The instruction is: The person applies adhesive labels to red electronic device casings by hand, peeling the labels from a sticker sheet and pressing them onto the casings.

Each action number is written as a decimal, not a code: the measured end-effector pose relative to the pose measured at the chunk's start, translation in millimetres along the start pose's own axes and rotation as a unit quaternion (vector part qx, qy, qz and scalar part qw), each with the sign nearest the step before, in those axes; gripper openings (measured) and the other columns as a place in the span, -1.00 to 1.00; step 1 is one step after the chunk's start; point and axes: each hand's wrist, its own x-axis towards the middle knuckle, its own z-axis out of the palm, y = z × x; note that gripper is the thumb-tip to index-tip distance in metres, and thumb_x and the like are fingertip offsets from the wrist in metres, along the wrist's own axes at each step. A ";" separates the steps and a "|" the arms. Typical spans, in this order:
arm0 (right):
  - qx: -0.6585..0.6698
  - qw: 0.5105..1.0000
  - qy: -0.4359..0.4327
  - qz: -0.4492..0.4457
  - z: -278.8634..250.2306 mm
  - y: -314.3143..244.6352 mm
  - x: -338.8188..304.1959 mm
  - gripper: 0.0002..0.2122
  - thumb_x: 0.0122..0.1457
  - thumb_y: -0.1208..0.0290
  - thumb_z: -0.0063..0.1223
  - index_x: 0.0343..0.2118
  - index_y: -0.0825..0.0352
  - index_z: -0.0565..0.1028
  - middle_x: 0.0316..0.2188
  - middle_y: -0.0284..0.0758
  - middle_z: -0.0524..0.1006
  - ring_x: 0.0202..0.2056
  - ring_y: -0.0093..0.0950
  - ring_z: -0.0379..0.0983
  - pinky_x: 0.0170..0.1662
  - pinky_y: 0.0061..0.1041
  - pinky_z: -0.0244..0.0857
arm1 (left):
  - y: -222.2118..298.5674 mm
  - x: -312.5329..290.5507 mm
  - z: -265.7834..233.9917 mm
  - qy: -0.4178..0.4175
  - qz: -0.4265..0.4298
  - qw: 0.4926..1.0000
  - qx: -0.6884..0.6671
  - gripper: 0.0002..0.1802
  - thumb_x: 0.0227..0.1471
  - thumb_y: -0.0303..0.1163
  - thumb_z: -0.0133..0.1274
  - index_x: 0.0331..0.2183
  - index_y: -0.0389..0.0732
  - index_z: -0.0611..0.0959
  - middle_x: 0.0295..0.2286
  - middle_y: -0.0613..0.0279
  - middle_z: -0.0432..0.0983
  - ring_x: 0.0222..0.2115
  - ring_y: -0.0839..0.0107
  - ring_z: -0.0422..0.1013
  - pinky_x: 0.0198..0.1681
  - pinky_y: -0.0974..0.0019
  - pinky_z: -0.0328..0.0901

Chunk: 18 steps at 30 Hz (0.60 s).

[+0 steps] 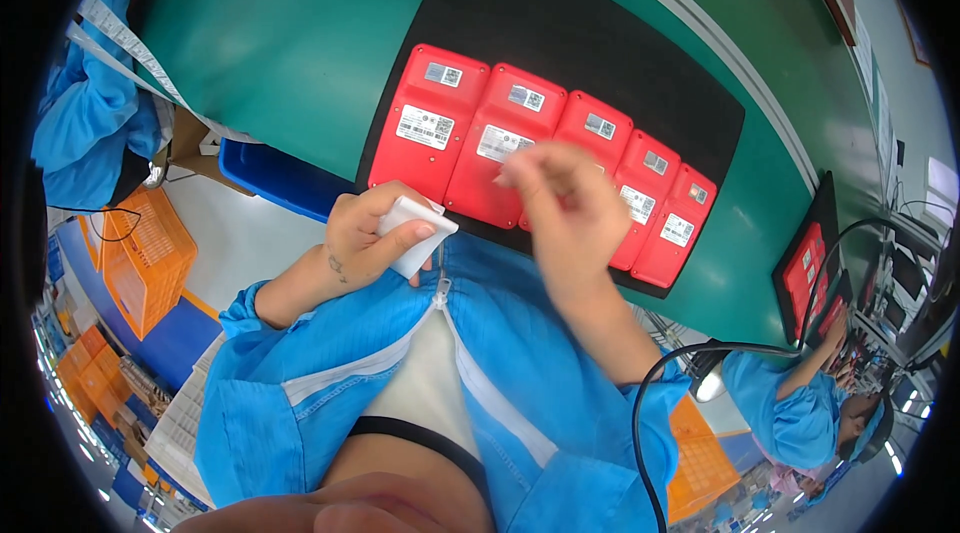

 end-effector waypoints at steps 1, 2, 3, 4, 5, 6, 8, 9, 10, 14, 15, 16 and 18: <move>0.061 0.993 0.031 0.096 -1.7 -6.4 9.3 -0.91 -0.05 0.57 0.03 -0.49 0.49 0.42 -0.61 -0.28 0.46 -0.57 -0.60 0.40 -0.47 -0.71 0.30 | 0.1 0.4 -0.2 0.001 0.013 1.000 -0.001 -0.79 -0.12 -0.39 0.04 -0.37 -0.28 0.50 -0.45 0.15 0.47 -0.47 0.45 0.43 -0.44 0.48 0.31; 0.061 0.993 0.032 0.099 -5.5 -5.6 16.1 -0.91 -0.05 0.57 0.03 -0.49 0.49 0.42 -0.61 -0.28 0.46 -0.57 -0.60 0.40 -0.47 -0.71 0.30 | 0.1 1.2 -1.7 0.000 0.011 1.000 -0.002 -0.79 -0.12 -0.39 0.04 -0.37 -0.28 0.50 -0.45 0.15 0.47 -0.47 0.45 0.43 -0.44 0.48 0.31; 0.014 0.991 -0.005 0.134 -10.3 -4.9 22.5 -0.90 -0.06 0.56 0.04 -0.49 0.50 0.43 -0.64 -0.30 0.45 -0.60 -0.62 0.39 -0.51 -0.73 0.28 | 1.0 2.5 -4.5 -0.019 0.059 0.997 0.034 -0.80 -0.13 -0.40 0.04 -0.38 -0.27 0.51 -0.45 0.14 0.47 -0.44 0.44 0.42 -0.43 0.48 0.31; -0.033 0.984 -0.043 0.169 -13.0 -4.3 26.2 -0.89 -0.06 0.55 0.05 -0.49 0.50 0.43 -0.67 -0.31 0.44 -0.63 -0.65 0.38 -0.56 -0.75 0.27 | 1.6 3.2 -6.6 -0.037 0.108 0.991 0.070 -0.81 -0.13 -0.40 0.05 -0.39 -0.27 0.52 -0.44 0.13 0.47 -0.41 0.42 0.42 -0.43 0.47 0.32; -0.033 0.984 -0.043 0.172 -12.7 -4.0 27.5 -0.89 -0.06 0.55 0.05 -0.49 0.50 0.43 -0.67 -0.31 0.44 -0.63 -0.65 0.38 -0.56 -0.75 0.27 | 1.7 2.9 -7.7 -0.038 0.106 0.991 0.069 -0.81 -0.13 -0.40 0.05 -0.39 -0.27 0.52 -0.44 0.13 0.47 -0.41 0.42 0.42 -0.43 0.47 0.32; -0.035 0.982 -0.048 0.182 -11.6 -3.5 28.3 -0.89 -0.06 0.55 0.05 -0.49 0.49 0.44 -0.68 -0.32 0.44 -0.66 -0.66 0.37 -0.58 -0.77 0.25 | 1.8 2.5 -8.6 -0.047 0.097 0.992 0.069 -0.80 -0.13 -0.39 0.04 -0.37 -0.25 0.52 -0.43 0.13 0.47 -0.38 0.43 0.41 -0.43 0.47 0.32; -0.036 0.979 -0.052 0.194 -10.6 -3.5 28.8 -0.90 -0.06 0.55 0.05 -0.50 0.49 0.44 -0.70 -0.33 0.44 -0.68 -0.68 0.35 -0.61 -0.79 0.23 | 5.4 2.6 -7.7 -0.056 0.086 0.992 0.069 -0.79 -0.12 -0.39 0.04 -0.35 -0.24 0.52 -0.41 0.12 0.46 -0.36 0.44 0.40 -0.43 0.47 0.32; -0.069 0.978 -0.052 0.192 -10.2 -3.9 28.4 -0.89 -0.06 0.52 0.06 -0.50 0.46 0.45 -0.70 -0.33 0.44 -0.67 -0.67 0.37 -0.61 -0.78 0.25 | 10.3 2.6 -6.2 -0.030 0.065 0.996 0.055 -0.80 -0.12 -0.39 0.03 -0.35 -0.23 0.51 -0.41 0.14 0.46 -0.37 0.43 0.40 -0.42 0.47 0.31; -0.101 0.975 -0.051 0.189 -10.2 -4.1 28.4 -0.88 -0.07 0.49 0.08 -0.50 0.44 0.46 -0.69 -0.34 0.44 -0.65 -0.67 0.38 -0.60 -0.77 0.27 | 12.6 2.8 -5.3 -0.004 0.044 0.998 0.042 -0.81 -0.12 -0.40 0.03 -0.36 -0.23 0.51 -0.40 0.15 0.46 -0.37 0.43 0.40 -0.42 0.47 0.31; -0.067 0.973 -0.060 0.212 -11.2 -3.5 29.0 -0.88 -0.07 0.48 0.08 -0.50 0.43 0.46 -0.69 -0.33 0.45 -0.65 -0.66 0.39 -0.60 -0.77 0.27 | 10.1 1.7 -8.1 -0.016 0.039 0.999 0.021 -0.82 -0.09 -0.39 0.01 -0.36 -0.22 0.48 -0.42 0.16 0.45 -0.39 0.44 0.40 -0.40 0.46 0.31; -0.087 0.975 -0.054 0.195 -10.5 -3.4 28.7 -0.89 -0.08 0.51 0.08 -0.50 0.45 0.46 -0.70 -0.34 0.44 -0.68 -0.67 0.37 -0.61 -0.78 0.25 | 7.9 1.3 -6.9 -0.019 0.039 0.999 -0.016 -0.84 -0.07 -0.42 -0.03 -0.35 -0.22 0.44 -0.44 0.18 0.44 -0.41 0.43 0.40 -0.41 0.46 0.30; -0.106 0.977 -0.049 0.178 -10.1 -3.4 28.5 -0.90 -0.08 0.55 0.08 -0.50 0.47 0.46 -0.71 -0.35 0.43 -0.70 -0.69 0.35 -0.63 -0.80 0.23 | 6.6 1.2 -6.1 -0.021 0.038 0.998 -0.053 -0.85 -0.05 -0.44 -0.06 -0.35 -0.22 0.40 -0.46 0.19 0.43 -0.43 0.42 0.40 -0.42 0.46 0.30; -0.087 0.977 -0.054 0.190 -10.5 -3.8 29.4 -0.90 -0.08 0.54 0.08 -0.50 0.47 0.46 -0.71 -0.34 0.44 -0.70 -0.68 0.35 -0.63 -0.80 0.23 | 6.4 1.5 -6.0 -0.029 0.027 0.993 -0.110 -0.86 -0.03 -0.43 -0.10 -0.34 -0.22 0.37 -0.47 0.20 0.43 -0.45 0.44 0.39 -0.43 0.48 0.29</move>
